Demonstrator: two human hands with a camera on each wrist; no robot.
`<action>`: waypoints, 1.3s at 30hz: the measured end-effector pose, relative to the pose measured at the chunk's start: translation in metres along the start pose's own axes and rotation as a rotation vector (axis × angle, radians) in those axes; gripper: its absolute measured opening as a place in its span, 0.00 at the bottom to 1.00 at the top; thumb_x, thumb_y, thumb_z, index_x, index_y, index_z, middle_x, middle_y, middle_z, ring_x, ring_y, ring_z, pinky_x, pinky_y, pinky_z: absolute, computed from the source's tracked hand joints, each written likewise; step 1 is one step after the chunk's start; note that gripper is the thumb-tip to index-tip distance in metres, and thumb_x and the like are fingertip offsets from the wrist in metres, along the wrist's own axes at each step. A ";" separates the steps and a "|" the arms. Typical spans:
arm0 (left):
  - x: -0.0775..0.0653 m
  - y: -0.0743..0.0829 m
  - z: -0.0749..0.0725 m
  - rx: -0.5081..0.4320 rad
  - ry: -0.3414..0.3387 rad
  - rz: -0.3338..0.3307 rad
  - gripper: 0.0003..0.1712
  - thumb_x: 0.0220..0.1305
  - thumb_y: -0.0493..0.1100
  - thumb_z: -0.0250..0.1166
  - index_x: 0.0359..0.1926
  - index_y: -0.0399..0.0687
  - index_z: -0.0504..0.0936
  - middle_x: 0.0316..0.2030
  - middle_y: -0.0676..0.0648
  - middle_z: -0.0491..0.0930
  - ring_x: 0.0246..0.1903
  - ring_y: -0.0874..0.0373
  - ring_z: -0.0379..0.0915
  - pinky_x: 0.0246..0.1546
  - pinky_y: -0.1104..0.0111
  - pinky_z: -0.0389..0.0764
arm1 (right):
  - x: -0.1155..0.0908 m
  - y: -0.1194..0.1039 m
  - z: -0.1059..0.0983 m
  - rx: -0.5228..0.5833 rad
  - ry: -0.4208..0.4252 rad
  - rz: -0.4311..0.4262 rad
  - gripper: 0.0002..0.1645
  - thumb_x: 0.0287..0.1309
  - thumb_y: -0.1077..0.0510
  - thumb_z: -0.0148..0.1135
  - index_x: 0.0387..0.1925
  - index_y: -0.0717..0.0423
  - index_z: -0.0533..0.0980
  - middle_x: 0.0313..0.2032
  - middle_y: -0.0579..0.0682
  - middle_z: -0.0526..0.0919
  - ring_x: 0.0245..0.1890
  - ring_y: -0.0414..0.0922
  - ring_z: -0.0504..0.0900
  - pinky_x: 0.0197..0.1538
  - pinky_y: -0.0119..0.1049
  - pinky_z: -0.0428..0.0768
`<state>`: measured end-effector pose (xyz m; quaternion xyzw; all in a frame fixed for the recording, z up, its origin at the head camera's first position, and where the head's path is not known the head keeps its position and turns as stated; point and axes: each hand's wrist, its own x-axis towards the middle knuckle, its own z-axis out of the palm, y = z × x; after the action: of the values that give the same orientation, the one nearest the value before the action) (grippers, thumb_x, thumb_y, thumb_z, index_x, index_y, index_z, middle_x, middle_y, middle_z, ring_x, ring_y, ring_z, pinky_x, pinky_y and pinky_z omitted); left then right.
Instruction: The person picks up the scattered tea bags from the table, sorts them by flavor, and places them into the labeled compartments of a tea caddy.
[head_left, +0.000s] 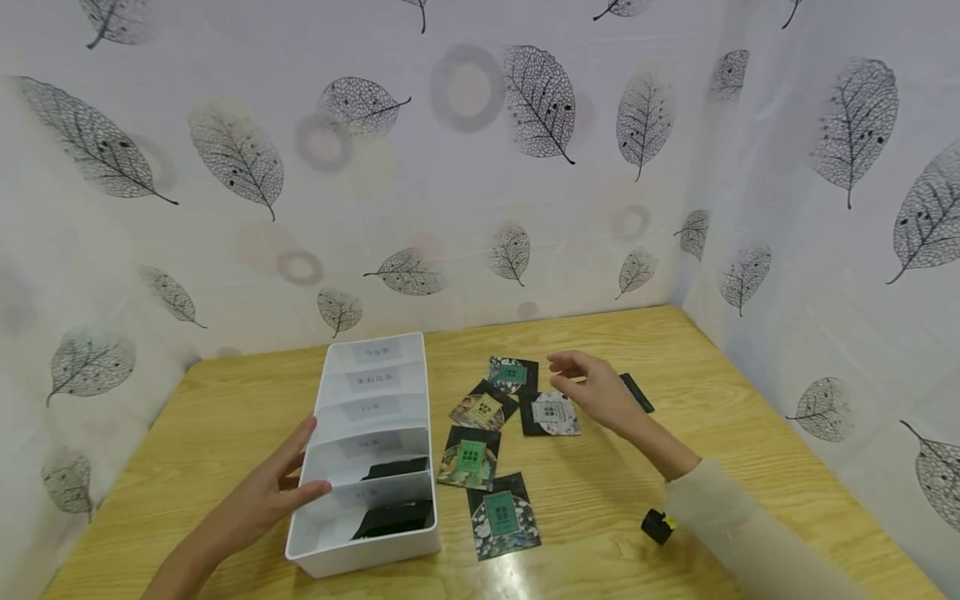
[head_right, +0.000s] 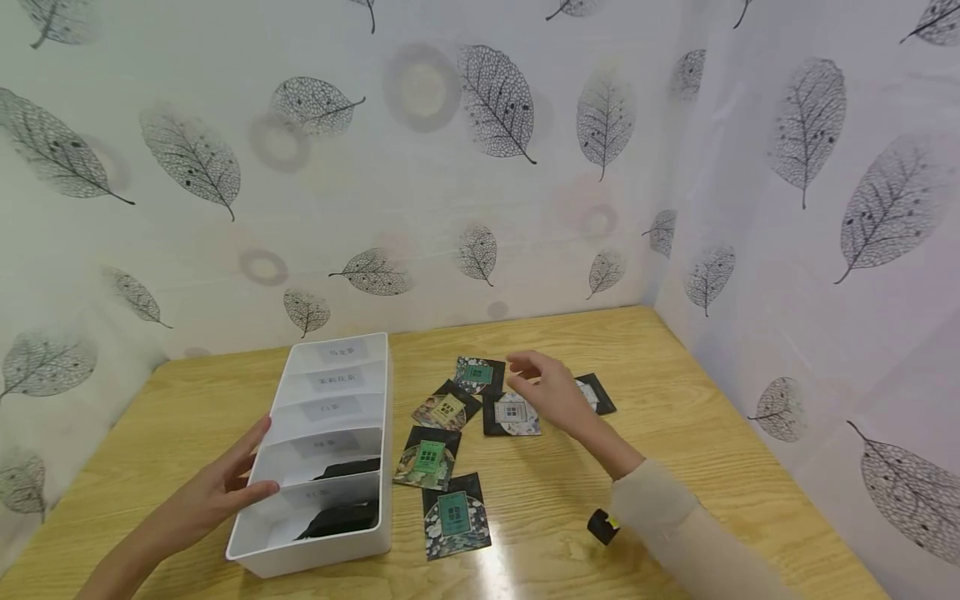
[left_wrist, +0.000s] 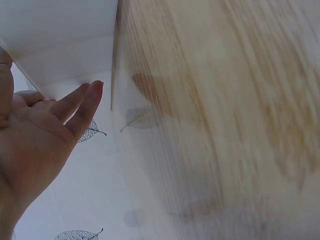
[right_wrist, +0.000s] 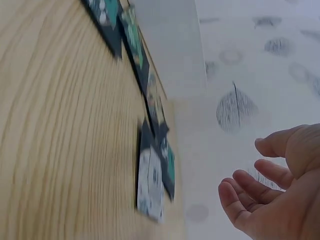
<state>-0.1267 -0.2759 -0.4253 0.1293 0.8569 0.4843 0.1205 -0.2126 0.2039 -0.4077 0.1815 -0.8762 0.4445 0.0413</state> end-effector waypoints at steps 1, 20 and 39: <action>0.000 0.000 0.000 -0.001 -0.001 0.001 0.55 0.74 0.43 0.65 0.84 0.48 0.34 0.79 0.27 0.37 0.67 0.24 0.63 0.51 0.60 0.82 | -0.001 0.006 -0.006 -0.009 0.007 0.015 0.24 0.74 0.58 0.61 0.66 0.65 0.74 0.56 0.62 0.82 0.53 0.56 0.82 0.51 0.52 0.82; -0.002 -0.002 0.001 0.003 0.012 0.009 0.55 0.74 0.42 0.65 0.83 0.46 0.35 0.79 0.27 0.37 0.68 0.23 0.60 0.52 0.58 0.82 | -0.003 0.072 -0.057 -0.249 -0.129 0.114 0.26 0.71 0.59 0.65 0.63 0.72 0.75 0.58 0.69 0.80 0.59 0.67 0.77 0.57 0.61 0.77; 0.000 0.000 0.001 0.009 0.015 0.021 0.54 0.74 0.42 0.65 0.83 0.44 0.36 0.79 0.27 0.37 0.68 0.23 0.61 0.53 0.59 0.81 | -0.004 0.077 -0.059 -0.550 -0.173 0.278 0.25 0.60 0.46 0.75 0.41 0.65 0.81 0.38 0.58 0.85 0.33 0.53 0.81 0.36 0.48 0.81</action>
<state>-0.1262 -0.2749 -0.4262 0.1351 0.8585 0.4827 0.1085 -0.2415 0.2933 -0.4322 0.0792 -0.9802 0.1753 -0.0467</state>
